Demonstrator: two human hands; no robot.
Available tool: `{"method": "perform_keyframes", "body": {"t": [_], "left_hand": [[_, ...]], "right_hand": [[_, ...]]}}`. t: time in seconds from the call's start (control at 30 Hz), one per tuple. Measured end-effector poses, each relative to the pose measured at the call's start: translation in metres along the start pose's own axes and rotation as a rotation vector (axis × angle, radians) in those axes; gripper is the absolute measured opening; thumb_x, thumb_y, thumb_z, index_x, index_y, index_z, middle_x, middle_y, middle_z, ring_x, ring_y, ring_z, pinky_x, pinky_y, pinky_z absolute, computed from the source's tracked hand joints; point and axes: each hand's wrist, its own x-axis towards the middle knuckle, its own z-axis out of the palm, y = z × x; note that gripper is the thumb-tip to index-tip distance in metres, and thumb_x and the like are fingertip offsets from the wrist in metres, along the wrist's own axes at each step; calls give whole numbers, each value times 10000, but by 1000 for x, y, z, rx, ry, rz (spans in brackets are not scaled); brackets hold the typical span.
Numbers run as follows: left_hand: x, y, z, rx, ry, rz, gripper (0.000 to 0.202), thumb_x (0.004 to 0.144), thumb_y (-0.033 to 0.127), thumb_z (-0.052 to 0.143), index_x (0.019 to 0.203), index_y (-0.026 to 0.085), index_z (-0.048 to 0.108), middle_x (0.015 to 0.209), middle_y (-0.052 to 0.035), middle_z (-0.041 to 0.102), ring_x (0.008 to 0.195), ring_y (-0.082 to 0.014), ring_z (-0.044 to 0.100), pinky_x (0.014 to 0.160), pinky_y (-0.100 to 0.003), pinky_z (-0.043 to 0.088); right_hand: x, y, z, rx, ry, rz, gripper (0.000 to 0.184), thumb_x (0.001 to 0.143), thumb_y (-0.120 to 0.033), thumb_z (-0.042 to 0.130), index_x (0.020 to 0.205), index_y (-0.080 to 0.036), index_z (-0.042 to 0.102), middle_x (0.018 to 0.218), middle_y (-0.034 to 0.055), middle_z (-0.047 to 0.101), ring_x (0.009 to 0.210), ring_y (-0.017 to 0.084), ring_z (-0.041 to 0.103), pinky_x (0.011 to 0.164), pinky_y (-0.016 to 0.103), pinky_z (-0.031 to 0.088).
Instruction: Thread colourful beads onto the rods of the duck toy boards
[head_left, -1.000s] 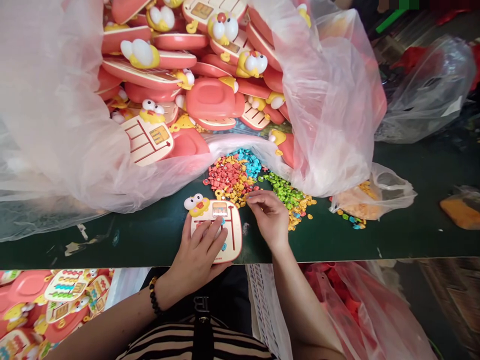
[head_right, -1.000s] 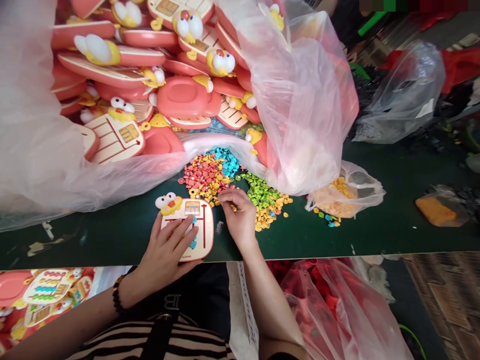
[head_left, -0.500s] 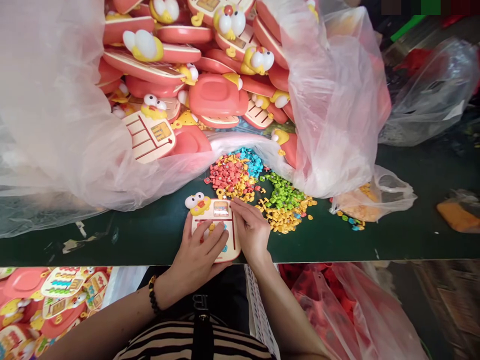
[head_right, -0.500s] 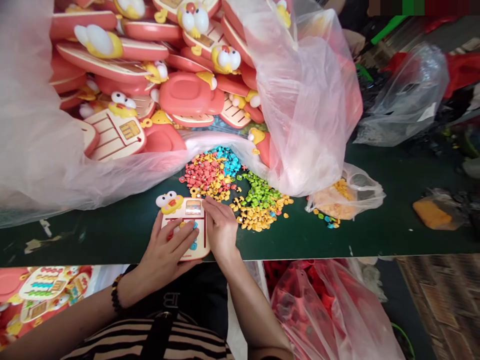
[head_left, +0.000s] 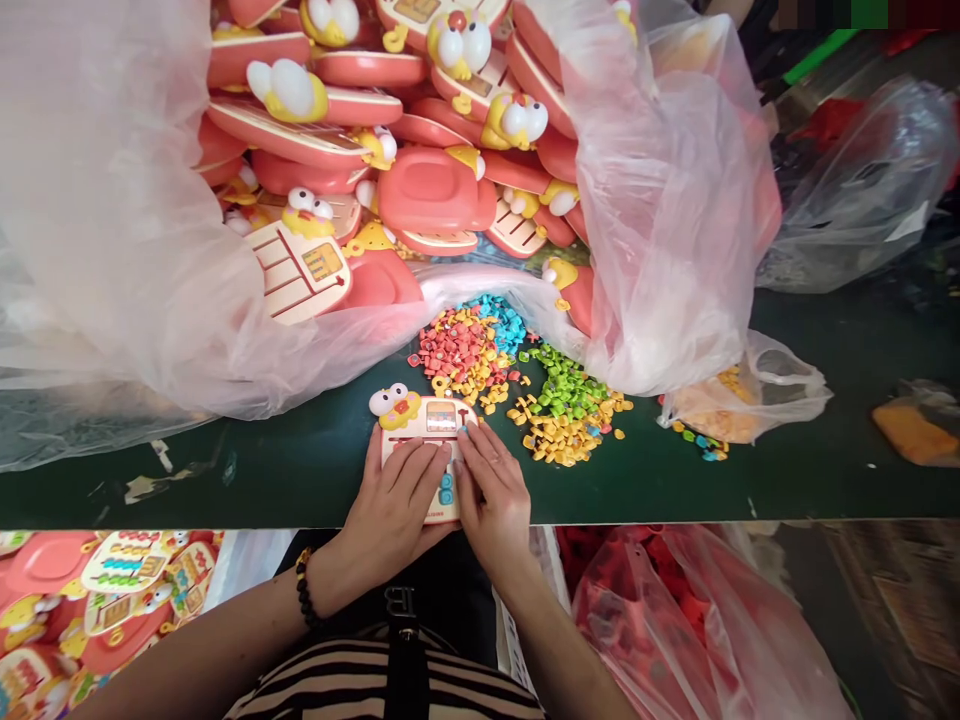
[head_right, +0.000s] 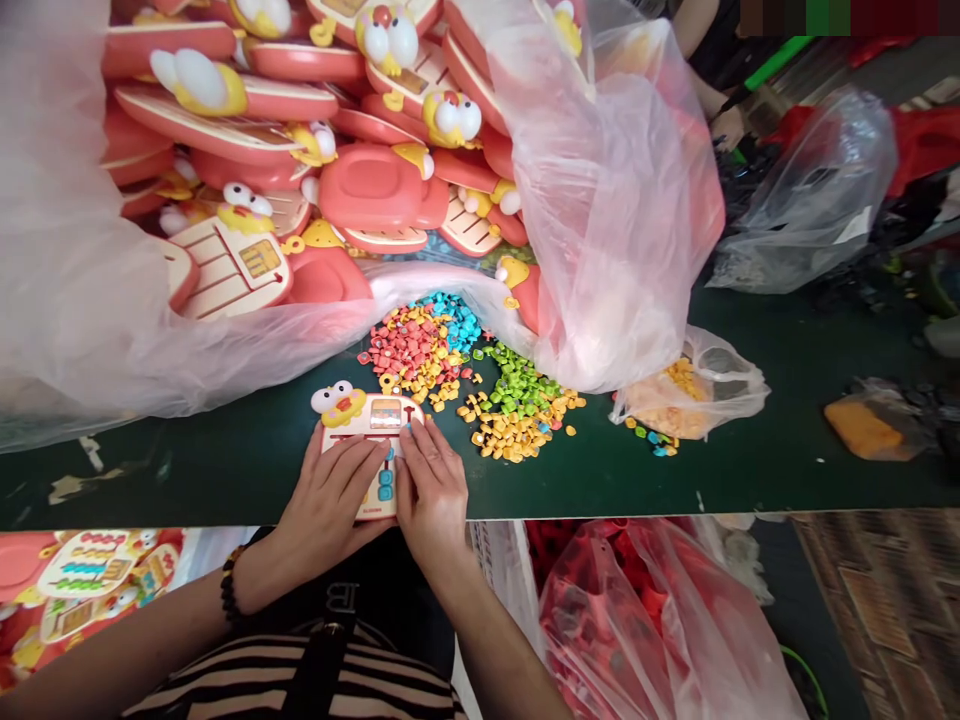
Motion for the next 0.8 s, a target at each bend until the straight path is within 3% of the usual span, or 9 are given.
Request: {"method": "perform_keyframes", "body": {"t": [0.27,0.37,0.43,0.53,0.6,0.7,0.8], "left_hand": [[0,1,-1,11,-11,8,553,898,362,507,1356,68,413,1296,-199,561,1239,-287,474,1149,-584,196],[0,1,-3,8,-40,-5,598,884,441,542,1354,89,431,1359,-186,532,1240,-293,465,1155,-580,179],[0,1,-3,7,-62,-16,609,865,486,566,1336,113,466,1378,-164,526,1207,-295,482,1156,-581,174],[0,0,-4,17,-73,-19,607,849,515,584,1308,125,508,1369,-150,540,1167,-299,499,1147,-583,189],[0,0,-4,28,-68,-19,604,844,526,589,1293,128,527,1358,-151,549,1161,-303,496,1140,-583,202],[-1,1,-3,35,-61,-15,595,844,526,588,1283,127,539,1364,-155,542,1177,-305,484,1140,-586,203],[-1,1,-3,36,-60,-18,589,843,521,589,1283,132,540,1366,-155,539,1179,-303,483,1140,-587,208]], "right_hand": [[-1,-11,7,-49,-14,-90,356,916,-90,451,1176,-216,660,1149,75,708,1109,214,642,925,394,517],[19,14,-12,4,2,-12,315,915,-141,474,1129,-233,686,1095,61,725,1042,209,662,887,377,539],[37,44,-30,-124,65,76,293,918,-165,470,1067,-231,713,1030,67,737,959,233,677,855,407,542],[59,89,-49,-276,-71,88,255,876,-151,513,950,-228,745,938,65,745,865,245,676,755,385,552],[67,107,-52,-324,-165,37,229,859,-145,540,903,-225,749,953,67,737,864,242,667,755,371,544],[71,110,-49,-367,-195,-21,200,868,-166,552,861,-200,749,930,91,725,845,249,653,747,377,531],[69,90,-39,-269,-72,-20,210,909,-215,533,899,-196,742,924,92,722,863,242,652,772,379,531]]}}
